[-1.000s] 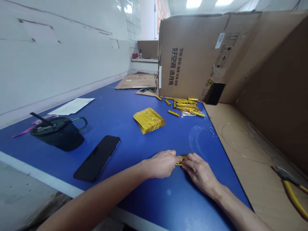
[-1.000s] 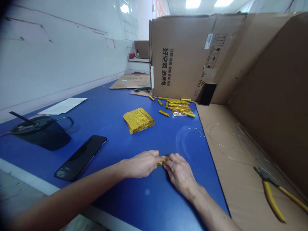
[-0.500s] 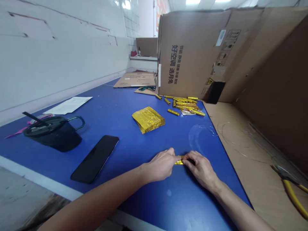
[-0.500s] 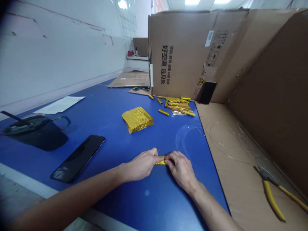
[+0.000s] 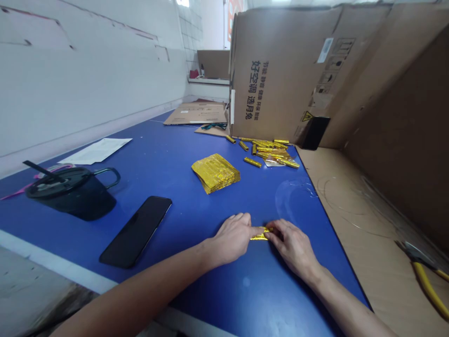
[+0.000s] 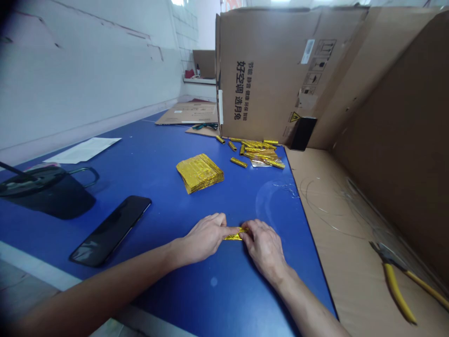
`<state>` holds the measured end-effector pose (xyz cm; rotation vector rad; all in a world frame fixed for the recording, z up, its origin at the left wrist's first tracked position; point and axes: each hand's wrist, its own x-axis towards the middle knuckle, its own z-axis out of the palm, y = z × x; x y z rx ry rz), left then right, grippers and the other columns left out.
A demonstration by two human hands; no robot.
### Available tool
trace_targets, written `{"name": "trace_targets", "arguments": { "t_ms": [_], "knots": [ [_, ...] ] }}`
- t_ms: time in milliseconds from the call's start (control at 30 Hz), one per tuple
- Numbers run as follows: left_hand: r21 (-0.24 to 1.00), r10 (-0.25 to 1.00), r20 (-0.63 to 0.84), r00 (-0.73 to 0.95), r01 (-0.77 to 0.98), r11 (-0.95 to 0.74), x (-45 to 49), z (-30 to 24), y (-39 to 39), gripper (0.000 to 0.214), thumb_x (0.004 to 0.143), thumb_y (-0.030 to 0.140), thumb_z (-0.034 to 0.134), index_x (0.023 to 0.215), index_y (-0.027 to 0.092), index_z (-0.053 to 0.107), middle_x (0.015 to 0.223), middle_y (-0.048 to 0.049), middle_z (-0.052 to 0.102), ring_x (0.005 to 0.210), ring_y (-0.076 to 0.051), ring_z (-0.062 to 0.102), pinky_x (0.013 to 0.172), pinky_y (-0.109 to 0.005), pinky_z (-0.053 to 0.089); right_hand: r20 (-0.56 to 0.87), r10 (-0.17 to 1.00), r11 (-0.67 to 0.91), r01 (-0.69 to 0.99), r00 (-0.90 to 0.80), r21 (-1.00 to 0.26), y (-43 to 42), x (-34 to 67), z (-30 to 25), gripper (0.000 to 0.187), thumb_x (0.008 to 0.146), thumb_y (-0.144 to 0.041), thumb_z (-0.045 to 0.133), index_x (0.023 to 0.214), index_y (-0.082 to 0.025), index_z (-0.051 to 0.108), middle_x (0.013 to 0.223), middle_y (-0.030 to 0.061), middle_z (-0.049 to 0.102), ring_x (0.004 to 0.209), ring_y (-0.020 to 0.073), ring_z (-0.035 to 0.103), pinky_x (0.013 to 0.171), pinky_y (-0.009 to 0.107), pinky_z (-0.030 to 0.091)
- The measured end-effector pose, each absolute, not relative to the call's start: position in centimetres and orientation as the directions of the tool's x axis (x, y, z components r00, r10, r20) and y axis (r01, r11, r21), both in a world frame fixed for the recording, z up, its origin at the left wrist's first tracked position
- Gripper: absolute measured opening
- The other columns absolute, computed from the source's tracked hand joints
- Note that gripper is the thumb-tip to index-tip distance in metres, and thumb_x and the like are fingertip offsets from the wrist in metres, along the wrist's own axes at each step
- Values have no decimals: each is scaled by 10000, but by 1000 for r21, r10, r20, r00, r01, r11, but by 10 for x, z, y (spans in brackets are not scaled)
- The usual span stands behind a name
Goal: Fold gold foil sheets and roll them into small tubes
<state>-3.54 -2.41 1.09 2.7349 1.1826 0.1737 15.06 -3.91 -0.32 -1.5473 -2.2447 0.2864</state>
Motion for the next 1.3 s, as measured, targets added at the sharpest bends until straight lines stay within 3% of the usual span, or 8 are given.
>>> {"name": "trace_targets", "arguments": {
  "t_ms": [400, 533, 767, 900, 1067, 1300],
  "knots": [
    [155, 721, 103, 685, 705, -692, -34, 10, -30, 327, 800, 125, 425, 1068, 283, 525, 925, -46, 445, 852, -187, 402, 698, -288, 335, 206, 931, 354, 878, -300, -321, -39, 154, -2, 142, 806, -258, 449, 841, -231, 584, 746, 16, 569, 720, 169, 545, 623, 269, 420],
    [137, 715, 102, 692, 702, -699, -26, 9, -37, 265, 816, 140, 389, 1038, 213, 512, 858, -46, 450, 787, -177, 420, 672, -284, 354, 229, 926, 355, 895, -299, -270, -37, 157, -1, 160, 816, -262, 447, 865, -222, 594, 779, 32, 570, 764, 181, 533, 663, 286, 421],
    [125, 728, 112, 677, 717, -686, -4, 12, -52, 318, 831, 290, 439, 1097, 118, 462, 909, -78, 491, 830, -213, 468, 685, -321, 406, 239, 920, 367, 898, -312, -243, -21, 174, -3, 230, 806, -334, 479, 966, -224, 603, 1070, 73, 548, 965, 223, 490, 809, 384, 386],
    [121, 667, 177, 724, 657, -744, -6, 6, -52, 314, 858, 262, 411, 1131, 112, 448, 1050, -91, 522, 986, -220, 454, 817, -342, 388, 184, 924, 373, 892, -334, -255, -13, 179, -7, 318, 814, -382, 457, 1062, -216, 568, 1214, 98, 477, 1122, 251, 408, 893, 443, 325],
    [76, 550, 218, 806, 548, -833, -12, -5, -54, 323, 890, 161, 310, 1185, 93, 424, 1212, -107, 479, 1178, -179, 357, 976, -298, 269, 130, 937, 349, 901, -326, -259, -10, 180, -9, 372, 811, -411, 445, 1125, -232, 529, 1273, 101, 438, 1181, 267, 356, 924, 488, 282],
    [170, 555, 102, 826, 535, -828, -27, -2, -71, 641, 845, 521, 302, 1298, 68, 271, 1366, -147, 258, 1277, -233, 163, 1025, -380, 172, 105, 952, 306, 911, -288, -275, -13, 178, -9, 381, 806, -403, 447, 1144, -240, 512, 1295, 83, 422, 1200, 260, 338, 953, 493, 250]
  ]
}}
